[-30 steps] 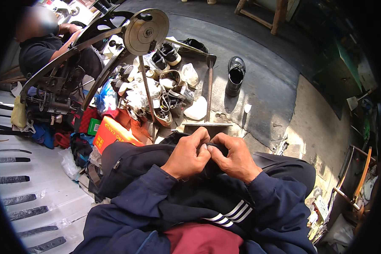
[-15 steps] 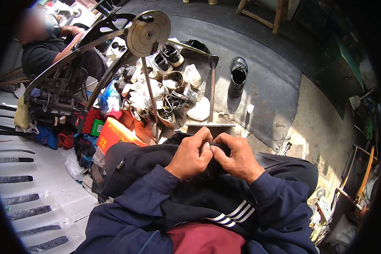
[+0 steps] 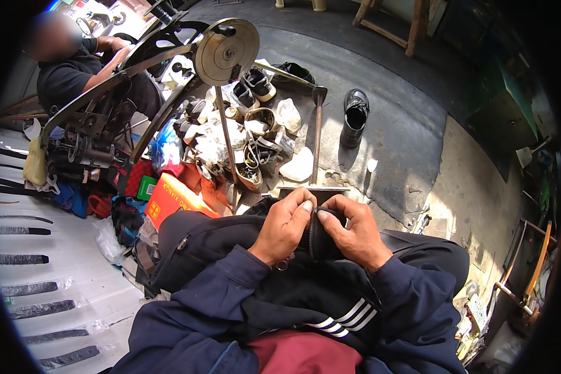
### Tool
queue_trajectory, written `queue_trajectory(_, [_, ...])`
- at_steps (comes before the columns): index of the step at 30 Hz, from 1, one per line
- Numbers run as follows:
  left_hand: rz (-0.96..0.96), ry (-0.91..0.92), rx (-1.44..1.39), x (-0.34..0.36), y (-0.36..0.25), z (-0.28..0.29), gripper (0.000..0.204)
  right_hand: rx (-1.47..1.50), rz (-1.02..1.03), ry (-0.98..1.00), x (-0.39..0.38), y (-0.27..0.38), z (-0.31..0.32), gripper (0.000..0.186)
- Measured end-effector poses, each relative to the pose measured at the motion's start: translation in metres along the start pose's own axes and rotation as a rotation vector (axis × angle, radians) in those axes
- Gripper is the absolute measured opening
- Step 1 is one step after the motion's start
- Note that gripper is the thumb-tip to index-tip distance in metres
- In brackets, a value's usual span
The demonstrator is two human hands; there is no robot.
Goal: The person repairs a zipper on a black jacket. They align the zipper teeth, use pliers to adjust the slider, apply glue from a small bottle to the zipper area, and then use scissors to trim excess material.
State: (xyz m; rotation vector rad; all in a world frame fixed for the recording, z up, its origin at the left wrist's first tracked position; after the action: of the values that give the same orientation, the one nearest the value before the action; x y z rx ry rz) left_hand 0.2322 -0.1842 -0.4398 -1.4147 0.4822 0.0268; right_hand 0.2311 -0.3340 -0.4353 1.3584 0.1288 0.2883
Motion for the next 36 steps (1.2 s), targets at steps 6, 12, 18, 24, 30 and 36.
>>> queue_trajectory(6, [-0.003, 0.004, 0.016, -0.001, -0.002, -0.002, 0.006, -0.050, -0.010, 0.004, 0.001, 0.002, 0.002, 0.021])
queue_trajectory(12, [0.012, -0.006, 0.094, -0.002, -0.002, -0.005, 0.006, -0.109, -0.013, 0.010, 0.001, 0.005, 0.002, 0.022])
queue_trajectory(18, [0.014, -0.022, 0.111, -0.002, -0.007, -0.004, 0.009, -0.109, -0.014, 0.011, 0.001, 0.006, 0.001, 0.022])
queue_trajectory(24, [0.020, -0.014, 0.139, -0.002, -0.008, -0.004, 0.010, -0.120, -0.018, 0.023, 0.000, 0.005, 0.001, 0.022])
queue_trajectory(30, [0.016, -0.001, 0.072, -0.002, -0.006, -0.005, 0.007, -0.043, -0.028, -0.029, 0.001, 0.000, 0.004, 0.022])
queue_trajectory(36, [-0.005, 0.021, 0.133, -0.003, -0.008, -0.006, 0.005, 0.061, 0.020, -0.098, 0.005, 0.006, 0.009, 0.017])
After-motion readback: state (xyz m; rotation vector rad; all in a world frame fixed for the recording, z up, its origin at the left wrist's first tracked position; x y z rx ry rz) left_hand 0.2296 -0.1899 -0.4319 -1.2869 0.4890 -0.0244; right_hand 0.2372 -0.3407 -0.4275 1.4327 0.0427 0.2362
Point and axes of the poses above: each hand's wrist, its own x-axis towards the middle knuckle, its own z-axis out of the back of the hand, y = z × x, the point moved 8 cm from there along x, towards the middle knuckle, and after that the axes turned 9 degrees about z, right-handed, at the moved point
